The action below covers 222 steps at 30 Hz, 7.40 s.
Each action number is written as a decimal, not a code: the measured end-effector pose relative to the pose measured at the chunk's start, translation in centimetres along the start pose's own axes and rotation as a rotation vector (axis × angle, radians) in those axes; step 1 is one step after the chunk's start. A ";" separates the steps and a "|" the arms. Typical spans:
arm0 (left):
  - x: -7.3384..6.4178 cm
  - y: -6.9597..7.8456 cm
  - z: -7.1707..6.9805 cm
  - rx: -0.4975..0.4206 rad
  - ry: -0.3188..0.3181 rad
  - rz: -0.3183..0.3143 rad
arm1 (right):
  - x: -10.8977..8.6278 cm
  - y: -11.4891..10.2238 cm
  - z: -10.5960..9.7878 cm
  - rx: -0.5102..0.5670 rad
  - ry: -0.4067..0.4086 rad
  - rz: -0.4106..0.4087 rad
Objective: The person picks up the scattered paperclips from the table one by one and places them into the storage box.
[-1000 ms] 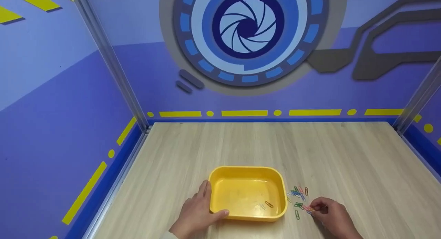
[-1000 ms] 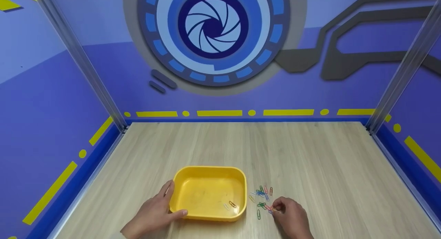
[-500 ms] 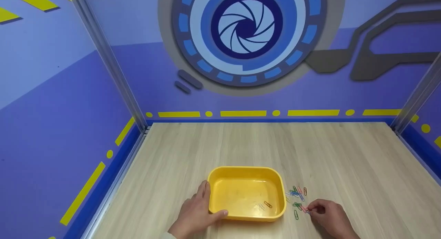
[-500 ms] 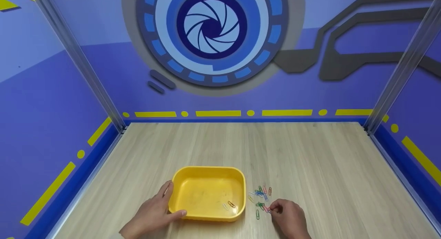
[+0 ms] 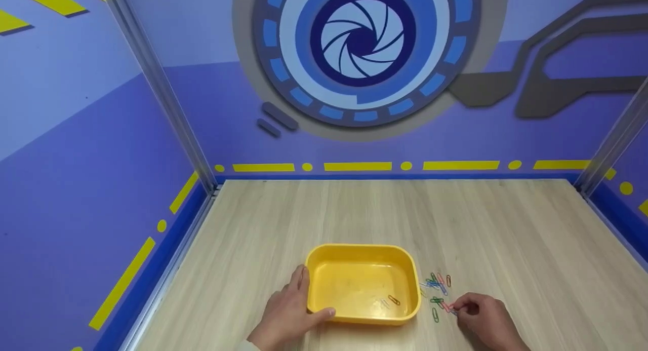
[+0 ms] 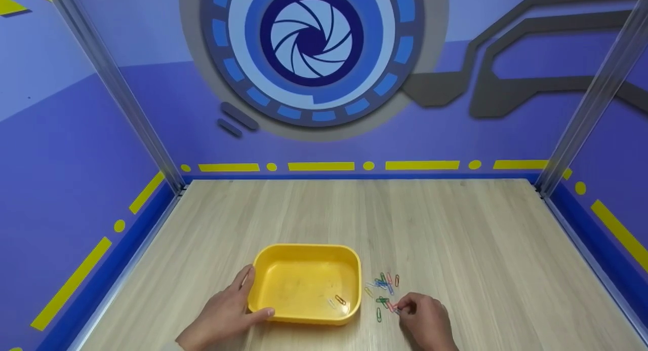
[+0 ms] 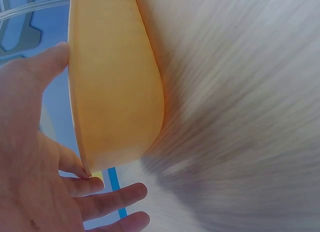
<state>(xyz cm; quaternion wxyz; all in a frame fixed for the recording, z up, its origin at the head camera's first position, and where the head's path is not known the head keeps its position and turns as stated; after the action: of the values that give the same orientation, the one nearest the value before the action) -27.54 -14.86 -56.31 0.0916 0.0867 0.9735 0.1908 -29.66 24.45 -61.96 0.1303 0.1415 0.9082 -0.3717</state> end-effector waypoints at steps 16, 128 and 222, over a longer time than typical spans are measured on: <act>-0.2 0.4 -0.3 0.027 0.044 0.058 | -0.6 -0.3 -0.5 -0.042 0.037 -0.024; -0.5 1.5 -1.9 0.152 0.172 0.166 | -3.3 -9.6 -1.1 0.045 0.115 -0.296; -0.4 1.5 -1.7 0.133 0.146 0.172 | -2.1 -6.1 -2.6 0.022 0.126 -0.184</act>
<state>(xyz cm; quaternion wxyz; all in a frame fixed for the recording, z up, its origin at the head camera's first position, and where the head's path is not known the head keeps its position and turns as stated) -27.36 -14.22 -54.13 -0.0020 0.1614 0.9771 0.1388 -30.23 21.83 -55.59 0.0369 0.0820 0.9196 -0.3825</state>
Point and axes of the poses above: each hand's wrist, its own x-axis towards the middle knuckle, its own z-axis out of the palm, y = z × x, the point moved 9 cm from there along x, towards the middle knuckle, and after that the axes turned 6 degrees about z, right-handed, at the moved point
